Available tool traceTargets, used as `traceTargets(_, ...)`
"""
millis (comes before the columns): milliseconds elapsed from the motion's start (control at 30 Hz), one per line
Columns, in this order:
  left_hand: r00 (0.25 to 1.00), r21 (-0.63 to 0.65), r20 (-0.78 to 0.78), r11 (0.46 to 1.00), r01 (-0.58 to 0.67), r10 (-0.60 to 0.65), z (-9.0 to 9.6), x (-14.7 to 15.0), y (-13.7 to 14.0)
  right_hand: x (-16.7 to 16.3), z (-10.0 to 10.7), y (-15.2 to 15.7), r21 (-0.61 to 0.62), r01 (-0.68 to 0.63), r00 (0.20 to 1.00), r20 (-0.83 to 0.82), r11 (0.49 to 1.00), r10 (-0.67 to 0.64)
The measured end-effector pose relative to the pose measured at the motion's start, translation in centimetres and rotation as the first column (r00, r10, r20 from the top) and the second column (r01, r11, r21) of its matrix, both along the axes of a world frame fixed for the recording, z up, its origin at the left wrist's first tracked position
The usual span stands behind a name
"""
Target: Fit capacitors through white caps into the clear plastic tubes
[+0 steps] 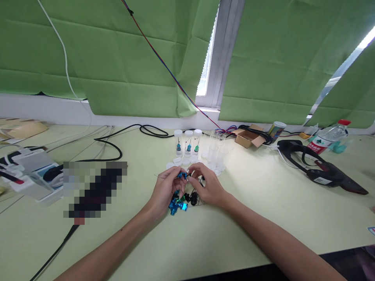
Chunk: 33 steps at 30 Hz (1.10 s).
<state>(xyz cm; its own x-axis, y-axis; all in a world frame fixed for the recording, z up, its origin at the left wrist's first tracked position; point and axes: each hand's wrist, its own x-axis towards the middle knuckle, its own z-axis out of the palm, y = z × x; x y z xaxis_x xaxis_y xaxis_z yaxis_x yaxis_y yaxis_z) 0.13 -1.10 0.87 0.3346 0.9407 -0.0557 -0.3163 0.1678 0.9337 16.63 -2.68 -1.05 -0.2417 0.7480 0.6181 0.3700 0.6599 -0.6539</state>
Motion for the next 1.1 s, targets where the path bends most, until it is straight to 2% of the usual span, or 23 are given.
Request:
traceTargets(367,1.000,0.020,-0.011,1.000,0.012,-0.011,-0.25,0.06,0.02,-0.06,-0.04,0.01,-0.020,0.010,1.000,-0.008,1.000,-0.010)
traceTargets(733,0.999,0.027,-0.029,0.999,0.022,-0.021,-0.05,0.08,-0.19,-0.02,-0.15,-0.01,-0.094,0.046,0.999,0.011,0.995,-0.046)
traceTargets(967,1.000,0.020,-0.005,1.000,0.000,0.000,-0.13,-0.07,0.05,-0.06,-0.16,0.06,-0.004,0.024,1.000,-0.007,1.000,-0.024)
traceTargets(1100,1.000,0.008,0.001,1.000,-0.010,0.010,0.00,-0.05,0.06,-0.06,-0.06,-0.06,-0.008,-0.006,1.000,-0.012,1.000,0.006)
